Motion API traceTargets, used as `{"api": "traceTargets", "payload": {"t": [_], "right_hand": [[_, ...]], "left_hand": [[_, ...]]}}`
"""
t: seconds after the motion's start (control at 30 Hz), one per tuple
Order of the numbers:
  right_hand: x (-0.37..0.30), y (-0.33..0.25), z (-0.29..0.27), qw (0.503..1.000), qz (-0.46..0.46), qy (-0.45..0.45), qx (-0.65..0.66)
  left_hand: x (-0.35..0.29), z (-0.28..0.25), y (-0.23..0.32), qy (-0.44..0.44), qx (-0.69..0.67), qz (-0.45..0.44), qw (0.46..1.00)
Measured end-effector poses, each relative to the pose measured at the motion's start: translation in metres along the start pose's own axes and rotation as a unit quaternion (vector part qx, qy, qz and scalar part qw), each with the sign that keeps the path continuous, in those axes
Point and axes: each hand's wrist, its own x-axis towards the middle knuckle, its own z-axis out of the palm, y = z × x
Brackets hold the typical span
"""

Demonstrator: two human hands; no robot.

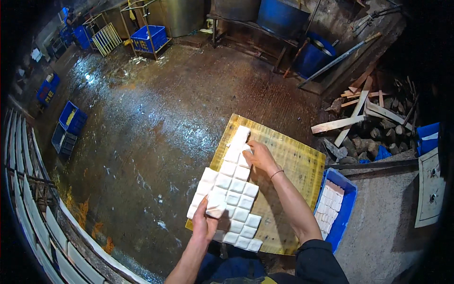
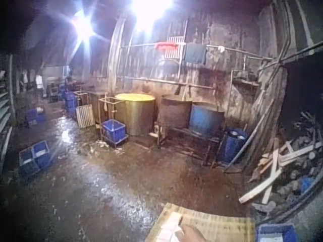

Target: The person picks up blocks of tofu from a large flat tray and stacks them into a blue plastic crate, then presses a button on a control panel.

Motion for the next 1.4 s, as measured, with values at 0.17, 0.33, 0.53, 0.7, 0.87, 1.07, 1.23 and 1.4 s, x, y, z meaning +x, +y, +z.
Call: {"api": "traceTargets", "payload": {"t": [0.17, 0.33, 0.53, 0.7, 0.87, 1.07, 1.23, 1.4], "right_hand": [[0.008, 0.003, -0.024, 0.996, 0.049, -0.053, 0.052], [0.007, 0.008, -0.044, 0.976, 0.043, -0.056, 0.207], [-0.008, 0.006, -0.037, 0.981, 0.007, -0.150, 0.126], [-0.022, 0.036, -0.005, 0.996, -0.064, -0.062, 0.000], [-0.039, -0.020, 0.001, 0.989, -0.056, -0.124, 0.049], [-0.019, -0.003, -0.008, 0.984, -0.031, -0.162, 0.065], [-0.019, -0.021, -0.023, 0.984, 0.027, -0.168, 0.057], [-0.036, 0.015, -0.035, 0.904, 0.134, -0.177, 0.364]], "left_hand": [[0.005, -0.002, 0.001, 0.018, 0.014, 0.019, 1.000], [-0.002, 0.005, 0.012, -0.015, -0.028, -0.024, 0.999], [-0.007, 0.024, 0.015, 0.035, -0.014, -0.041, 0.998], [0.003, 0.000, 0.007, 0.056, -0.042, -0.024, 0.997], [-0.011, -0.018, 0.026, 0.031, -0.045, -0.017, 0.998], [-0.011, -0.034, 0.023, -0.047, -0.054, -0.028, 0.997], [-0.028, -0.027, 0.028, 0.003, -0.037, -0.026, 0.999], [-0.033, -0.023, 0.019, -0.012, -0.027, -0.043, 0.999]]}}
